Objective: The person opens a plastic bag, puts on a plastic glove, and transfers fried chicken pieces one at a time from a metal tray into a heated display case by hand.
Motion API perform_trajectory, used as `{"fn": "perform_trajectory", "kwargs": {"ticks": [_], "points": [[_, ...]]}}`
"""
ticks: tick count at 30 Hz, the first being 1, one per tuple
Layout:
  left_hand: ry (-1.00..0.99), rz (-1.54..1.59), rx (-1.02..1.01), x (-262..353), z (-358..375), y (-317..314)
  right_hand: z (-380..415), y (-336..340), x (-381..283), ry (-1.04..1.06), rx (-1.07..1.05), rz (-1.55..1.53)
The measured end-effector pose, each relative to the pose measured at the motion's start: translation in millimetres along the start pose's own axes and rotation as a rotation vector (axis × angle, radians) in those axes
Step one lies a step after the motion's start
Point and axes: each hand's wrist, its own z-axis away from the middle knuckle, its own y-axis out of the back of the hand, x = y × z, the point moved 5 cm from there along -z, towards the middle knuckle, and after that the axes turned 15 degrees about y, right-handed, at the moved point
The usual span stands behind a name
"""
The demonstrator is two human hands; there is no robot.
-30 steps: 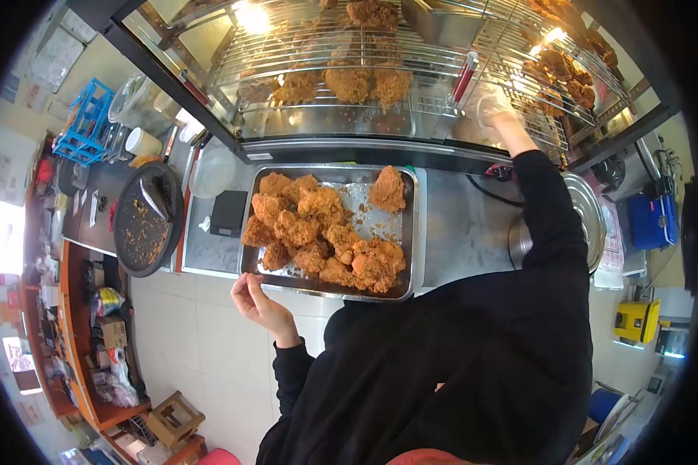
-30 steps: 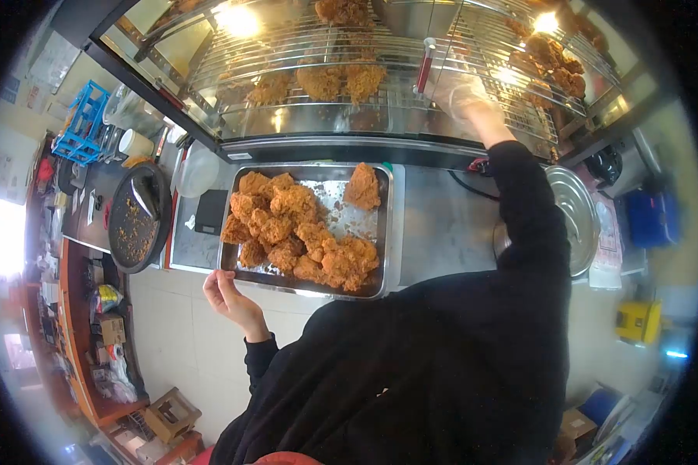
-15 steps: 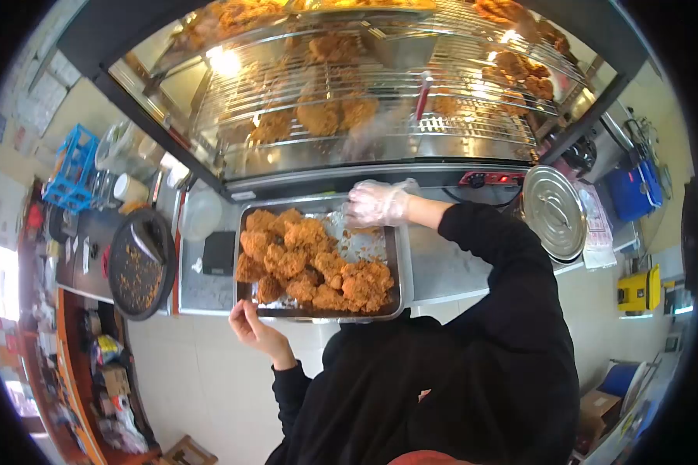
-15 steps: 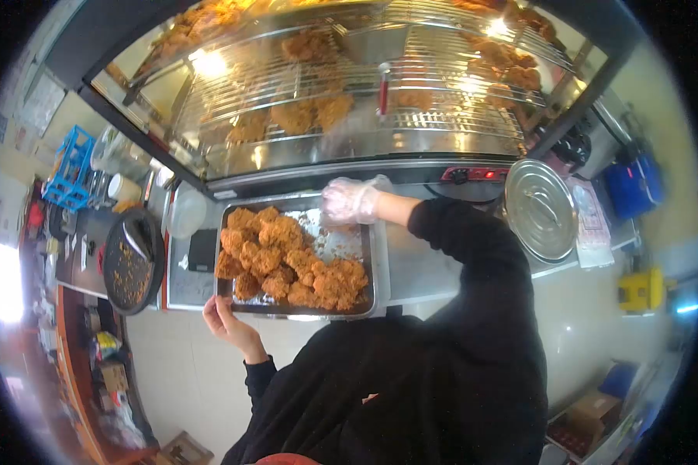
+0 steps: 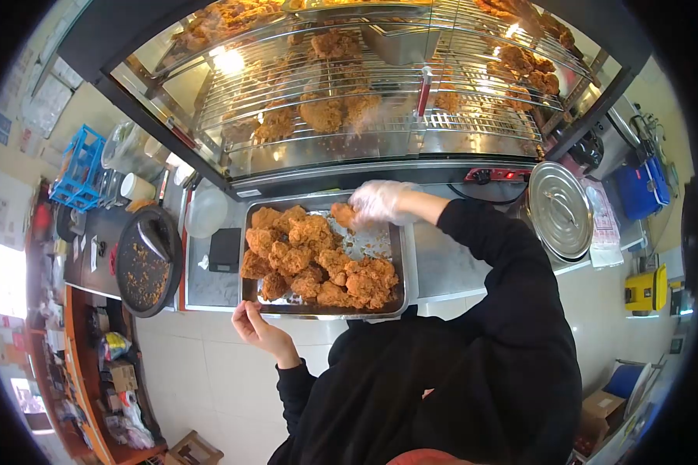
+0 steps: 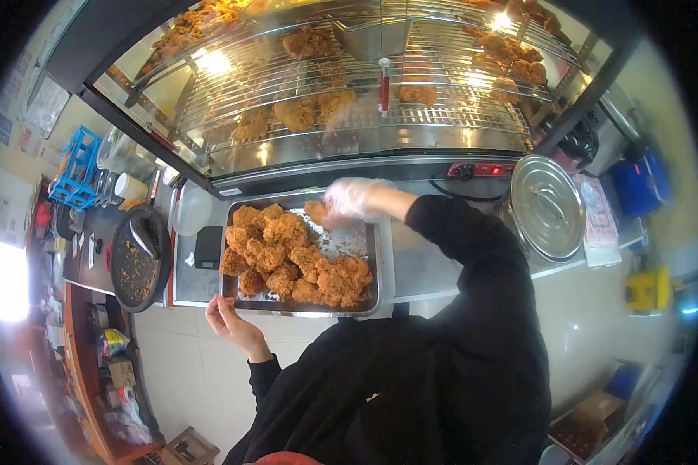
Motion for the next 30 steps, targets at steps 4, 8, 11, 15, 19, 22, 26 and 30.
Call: {"fn": "perform_trajectory", "kwargs": {"ticks": [4, 8, 11, 15, 19, 22, 26, 30], "points": [[-0.014, -0.01, -0.015, 1.4, -4.2, 4.3, 54.1, 2.9, 24.6, 0.26, 0.361, -1.335], [0.043, -0.001, 0.012, -16.8, -8.3, 4.5, 65.4, -3.9, 4.6, -0.066, 0.245, -0.337], [0.035, -0.002, 0.016, -14.6, -6.6, -4.3, 44.8, -26.2, -16.0, -0.072, 0.142, 0.006], [0.025, 0.006, 0.007, -9.2, -6.7, -9.4, 3.2, -66.7, -4.9, 0.044, 0.064, 0.265], [-0.003, -0.042, 0.031, -6.6, -8.9, 2.1, -37.5, -84.7, 9.7, 0.335, 0.212, 0.539], [-0.017, -0.02, 0.054, 2.7, -5.0, 4.1, -41.6, -69.0, -3.3, 0.55, 0.236, 0.625], [-0.026, -0.021, 0.046, 3.4, -6.6, 7.4, -37.3, -53.7, -12.9, 0.361, 0.009, 0.426], [-0.033, -0.043, 0.038, 8.4, -6.8, -3.5, 1.0, -41.6, 16.6, 0.191, -0.097, -0.058]]}}
